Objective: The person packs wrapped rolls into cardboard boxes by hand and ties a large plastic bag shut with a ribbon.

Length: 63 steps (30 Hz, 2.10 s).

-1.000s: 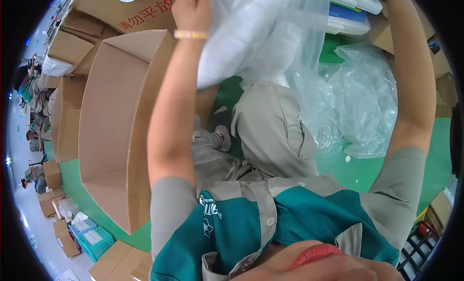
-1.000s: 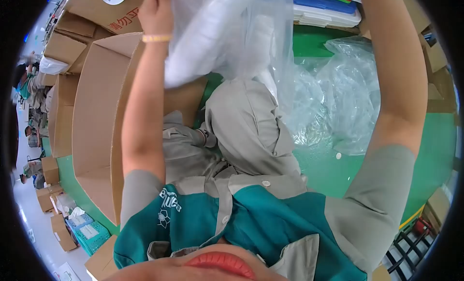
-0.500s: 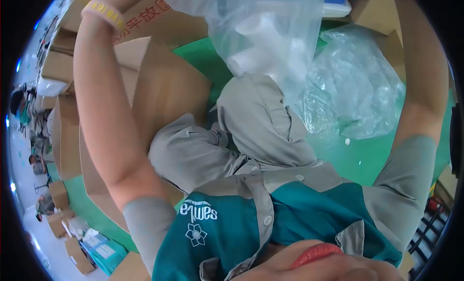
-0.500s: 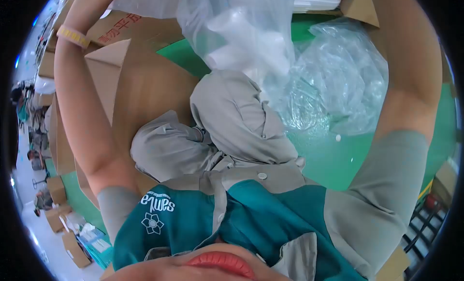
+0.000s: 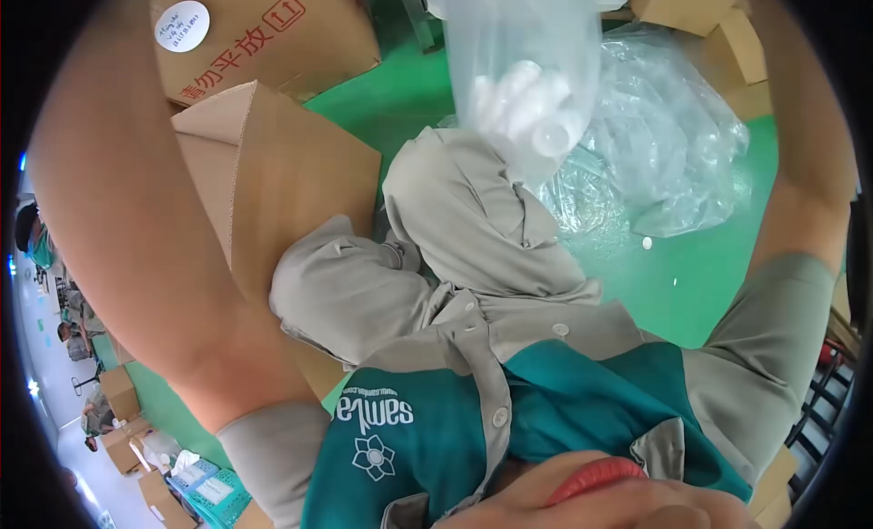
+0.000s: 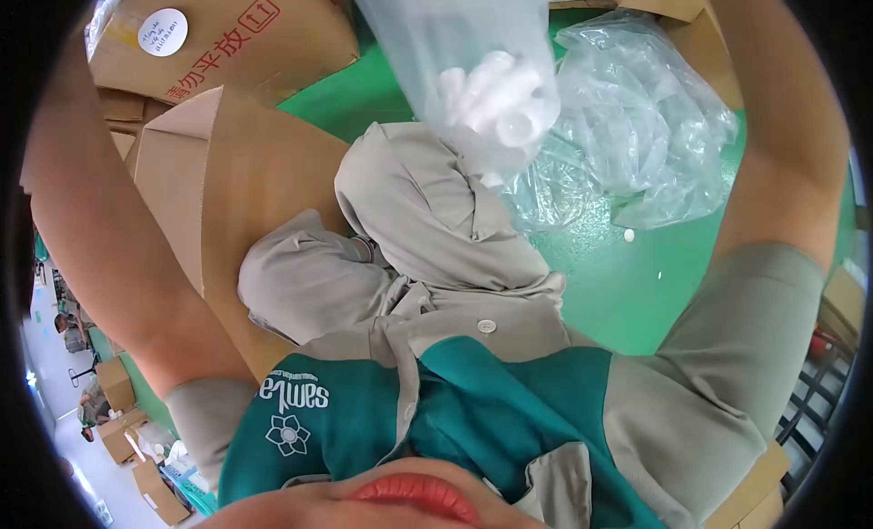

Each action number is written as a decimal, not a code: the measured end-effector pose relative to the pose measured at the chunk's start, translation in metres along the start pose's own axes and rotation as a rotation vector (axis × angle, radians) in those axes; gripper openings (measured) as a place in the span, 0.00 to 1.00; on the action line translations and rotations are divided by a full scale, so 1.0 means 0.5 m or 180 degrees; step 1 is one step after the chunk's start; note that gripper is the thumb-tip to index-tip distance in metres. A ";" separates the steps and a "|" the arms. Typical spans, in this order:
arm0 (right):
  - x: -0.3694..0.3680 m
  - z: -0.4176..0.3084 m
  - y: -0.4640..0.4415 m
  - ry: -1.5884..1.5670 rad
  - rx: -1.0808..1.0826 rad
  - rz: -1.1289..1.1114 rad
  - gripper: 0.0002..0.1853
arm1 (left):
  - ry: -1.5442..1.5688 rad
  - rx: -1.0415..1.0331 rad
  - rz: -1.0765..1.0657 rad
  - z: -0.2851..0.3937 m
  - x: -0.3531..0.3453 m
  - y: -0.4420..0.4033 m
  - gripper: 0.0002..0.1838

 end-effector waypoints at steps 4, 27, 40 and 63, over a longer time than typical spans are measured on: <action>0.123 0.087 0.011 -0.1093 0.0322 0.0605 0.08 | -0.0444 -0.0614 0.0548 0.203 0.086 0.028 0.23; 0.021 0.170 0.134 0.0619 0.0522 -0.0957 0.11 | -0.0396 0.2610 -0.0631 -0.162 -0.617 -0.330 0.44; 0.080 0.370 0.087 -0.0716 -0.0111 0.0246 0.05 | 0.2111 0.1692 0.3449 -0.139 -0.658 -0.368 0.07; 0.690 -0.193 0.057 -0.1679 0.2852 0.0198 0.07 | 0.0530 -0.2187 0.2127 0.450 -0.455 -0.200 0.17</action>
Point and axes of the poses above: each hand's wrist, its own y-axis away from the middle knuckle, its own x-axis out of the back of the hand, z = x × y, the point moved 3 cm from there along -y, towards the middle knuckle, and after that the axes turned 1 degree about z, right-handed, at the moved point
